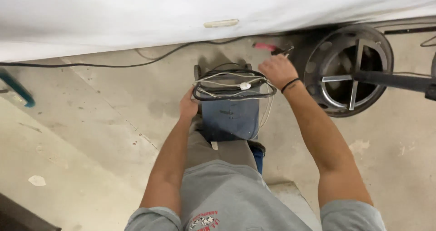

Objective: The person uses pliers to strip and cut wires connected to a copper coil assembly on a workbench. They then move to the floor to plug a power cord into a wall outlet and return to the workbench to connect a smartphone charger to the setup.

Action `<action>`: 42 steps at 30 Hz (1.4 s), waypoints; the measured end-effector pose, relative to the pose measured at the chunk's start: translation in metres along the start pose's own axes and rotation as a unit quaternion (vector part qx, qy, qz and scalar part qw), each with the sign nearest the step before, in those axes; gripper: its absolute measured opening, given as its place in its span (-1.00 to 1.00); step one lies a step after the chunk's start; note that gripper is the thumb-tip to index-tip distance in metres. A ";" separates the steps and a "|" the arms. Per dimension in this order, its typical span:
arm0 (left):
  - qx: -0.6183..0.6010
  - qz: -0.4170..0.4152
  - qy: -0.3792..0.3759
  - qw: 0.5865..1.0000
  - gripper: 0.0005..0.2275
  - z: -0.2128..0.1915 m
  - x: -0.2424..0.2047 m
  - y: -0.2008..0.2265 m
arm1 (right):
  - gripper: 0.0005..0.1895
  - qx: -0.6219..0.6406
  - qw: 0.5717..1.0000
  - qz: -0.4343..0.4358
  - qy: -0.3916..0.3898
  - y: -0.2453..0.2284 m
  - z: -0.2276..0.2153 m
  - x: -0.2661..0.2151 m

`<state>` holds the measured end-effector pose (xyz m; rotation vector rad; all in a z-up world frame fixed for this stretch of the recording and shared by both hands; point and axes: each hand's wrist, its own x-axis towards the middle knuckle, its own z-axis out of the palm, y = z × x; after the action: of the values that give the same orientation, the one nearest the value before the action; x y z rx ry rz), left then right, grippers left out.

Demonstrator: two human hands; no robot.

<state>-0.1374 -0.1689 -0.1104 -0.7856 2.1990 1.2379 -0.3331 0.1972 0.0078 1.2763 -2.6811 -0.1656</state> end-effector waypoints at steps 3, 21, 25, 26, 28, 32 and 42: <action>-0.007 -0.006 -0.012 1.000 -0.53 -0.016 0.015 0.003 | -0.85 0.054 0.984 -0.158 0.066 -0.034 0.007 0.024; 0.233 0.422 -0.121 0.868 -0.58 0.075 0.021 0.182 | -0.58 0.299 0.940 -0.119 0.116 -0.041 -0.022 -0.015; 0.225 0.514 0.074 0.825 -0.92 0.084 0.034 0.219 | -0.66 0.391 0.906 -0.037 0.158 -0.031 -0.020 -0.016; 0.224 0.510 0.074 0.827 -0.92 0.076 0.032 0.229 | -0.66 0.394 0.905 -0.039 0.155 -0.029 -0.020 -0.020; 0.258 0.588 0.140 0.754 -0.94 0.046 0.030 0.248 | -0.73 0.384 0.915 -0.027 0.116 -0.031 -0.020 -0.017; 0.412 0.578 0.138 0.690 -0.86 0.009 0.016 0.258 | -0.73 0.388 0.906 -0.095 0.143 -0.028 -0.018 0.000; 0.480 0.385 -0.027 0.788 -0.92 -0.009 -0.034 0.234 | -0.78 0.437 0.875 -0.197 0.071 -0.038 -0.023 0.001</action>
<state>-0.2751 -0.0702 0.0542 0.6047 2.7053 0.2079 -0.3002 0.1724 0.0241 1.9347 -2.3522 1.1710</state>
